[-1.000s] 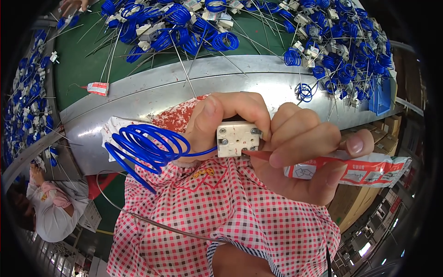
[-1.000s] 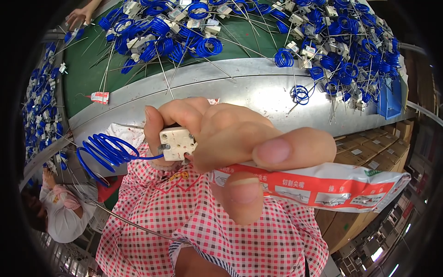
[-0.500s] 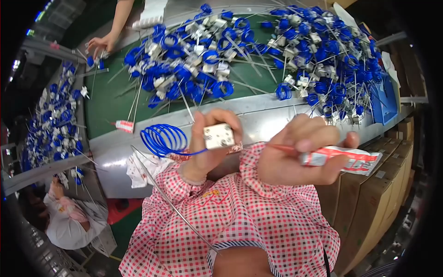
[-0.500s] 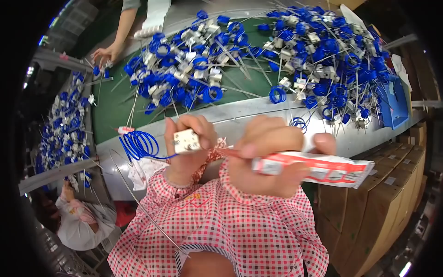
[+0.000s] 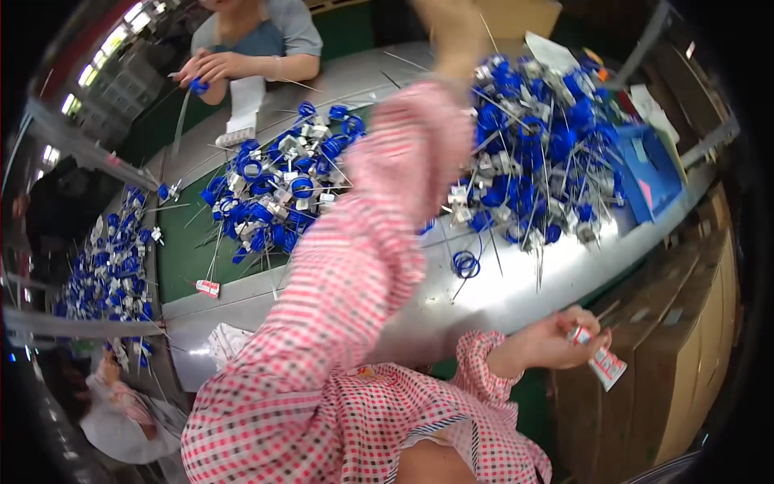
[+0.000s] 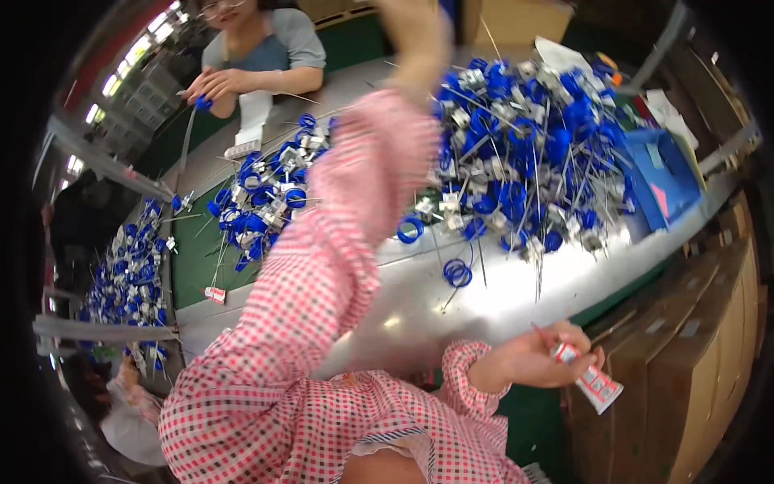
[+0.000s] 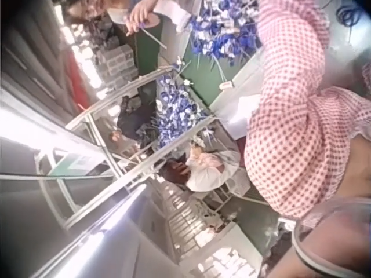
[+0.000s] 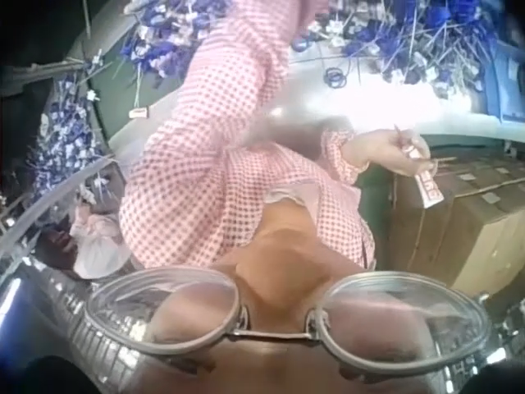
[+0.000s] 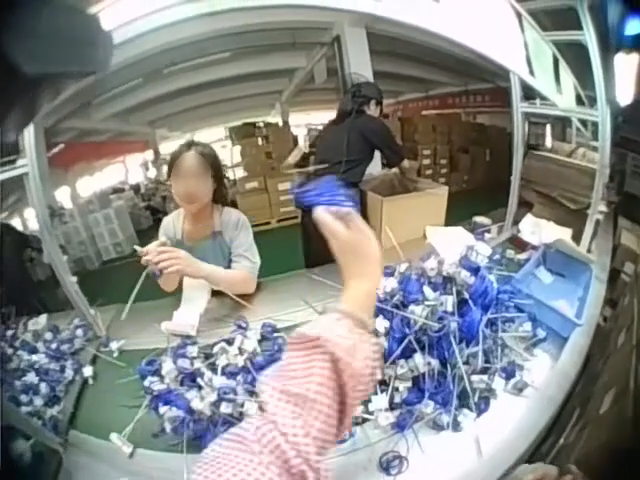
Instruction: Applying sealant or adhesive from a tube to small electronic components on an assembly line.
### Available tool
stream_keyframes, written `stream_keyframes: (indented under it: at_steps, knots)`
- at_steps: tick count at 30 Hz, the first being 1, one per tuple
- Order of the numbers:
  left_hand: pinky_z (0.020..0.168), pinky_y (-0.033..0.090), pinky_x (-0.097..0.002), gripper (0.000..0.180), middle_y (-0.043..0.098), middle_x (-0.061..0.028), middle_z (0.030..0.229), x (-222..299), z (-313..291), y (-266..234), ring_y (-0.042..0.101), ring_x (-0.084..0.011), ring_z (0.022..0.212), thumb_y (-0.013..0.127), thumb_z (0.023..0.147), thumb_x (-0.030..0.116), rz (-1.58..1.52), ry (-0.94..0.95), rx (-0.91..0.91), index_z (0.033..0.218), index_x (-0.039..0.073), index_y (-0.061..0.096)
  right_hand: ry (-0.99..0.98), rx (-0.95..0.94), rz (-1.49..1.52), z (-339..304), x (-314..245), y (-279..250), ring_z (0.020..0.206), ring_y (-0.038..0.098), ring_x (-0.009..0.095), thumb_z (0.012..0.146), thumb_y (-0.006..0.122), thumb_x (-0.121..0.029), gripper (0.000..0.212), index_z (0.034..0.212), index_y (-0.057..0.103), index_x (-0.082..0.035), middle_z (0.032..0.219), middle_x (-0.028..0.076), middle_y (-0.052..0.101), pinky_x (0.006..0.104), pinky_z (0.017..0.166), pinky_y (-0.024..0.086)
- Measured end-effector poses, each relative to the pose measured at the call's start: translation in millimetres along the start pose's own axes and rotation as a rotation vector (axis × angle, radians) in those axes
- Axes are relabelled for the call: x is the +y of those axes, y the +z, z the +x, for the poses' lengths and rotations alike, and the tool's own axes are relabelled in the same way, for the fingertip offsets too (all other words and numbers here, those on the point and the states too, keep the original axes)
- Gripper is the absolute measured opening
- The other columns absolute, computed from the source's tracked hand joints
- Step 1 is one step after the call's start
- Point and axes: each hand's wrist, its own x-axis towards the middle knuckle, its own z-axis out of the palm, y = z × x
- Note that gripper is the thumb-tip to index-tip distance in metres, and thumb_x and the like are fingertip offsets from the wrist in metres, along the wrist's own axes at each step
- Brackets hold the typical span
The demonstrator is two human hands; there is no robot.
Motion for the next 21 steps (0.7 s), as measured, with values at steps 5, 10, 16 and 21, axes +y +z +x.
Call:
stream_keyframes:
  at_steps: [5, 10, 16, 21]
  knots:
    - [0.096, 0.029, -0.0493, 0.05, 0.043, -0.0169, 0.123, -67.6, -142.9, 6.1, 0.035, -0.0338, 0.117, 0.048, 0.081, 0.029, 0.773, -0.215, -1.178, 0.126, 0.009, 0.037, 0.038, -0.036, -0.095, -1.2, -0.4, -11.4, 0.044, 0.029, 0.008, 0.086, 0.041, -0.021, 0.025, 0.1, 0.034, -0.001, 0.055, -0.002, 0.038, 0.0186, 0.043, 0.021]
    - [0.095, 0.027, -0.0532, 0.052, 0.041, -0.0147, 0.127, -41.5, -96.1, 6.2, 0.028, -0.0314, 0.123, 0.047, 0.082, 0.033, 0.91, -0.225, -1.529, 0.129, 0.014, 0.035, 0.002, -0.068, -0.076, -6.8, -1.9, -7.3, 0.045, 0.029, 0.008, 0.085, 0.041, -0.019, 0.026, 0.099, 0.033, 0.0, 0.055, -0.002, 0.037, 0.0188, 0.045, 0.021]
    - [0.084, 0.042, -0.0455, 0.036, 0.057, -0.0139, 0.106, -38.0, 31.6, -46.2, 0.047, -0.033, 0.107, 0.047, 0.079, 0.029, 1.012, 0.131, -1.976, 0.108, 0.01, 0.057, 0.071, -0.137, -0.054, -25.8, 1.9, 8.5, 0.045, 0.032, 0.009, 0.085, 0.042, -0.019, 0.026, 0.099, 0.033, 0.001, 0.055, 0.0, 0.038, 0.0196, 0.045, 0.024]
    - [0.08, 0.044, -0.0426, 0.039, 0.06, -0.0195, 0.097, -75.0, 150.5, -126.8, 0.057, -0.0341, 0.092, 0.047, 0.08, 0.03, 1.198, 0.067, -2.24, 0.106, 0.002, 0.056, 0.033, -0.147, -0.15, -32.9, 6.0, 15.1, 0.046, 0.034, 0.011, 0.086, 0.04, -0.021, 0.028, 0.101, 0.032, 0.002, 0.055, 0.001, 0.038, 0.0217, 0.046, 0.028]
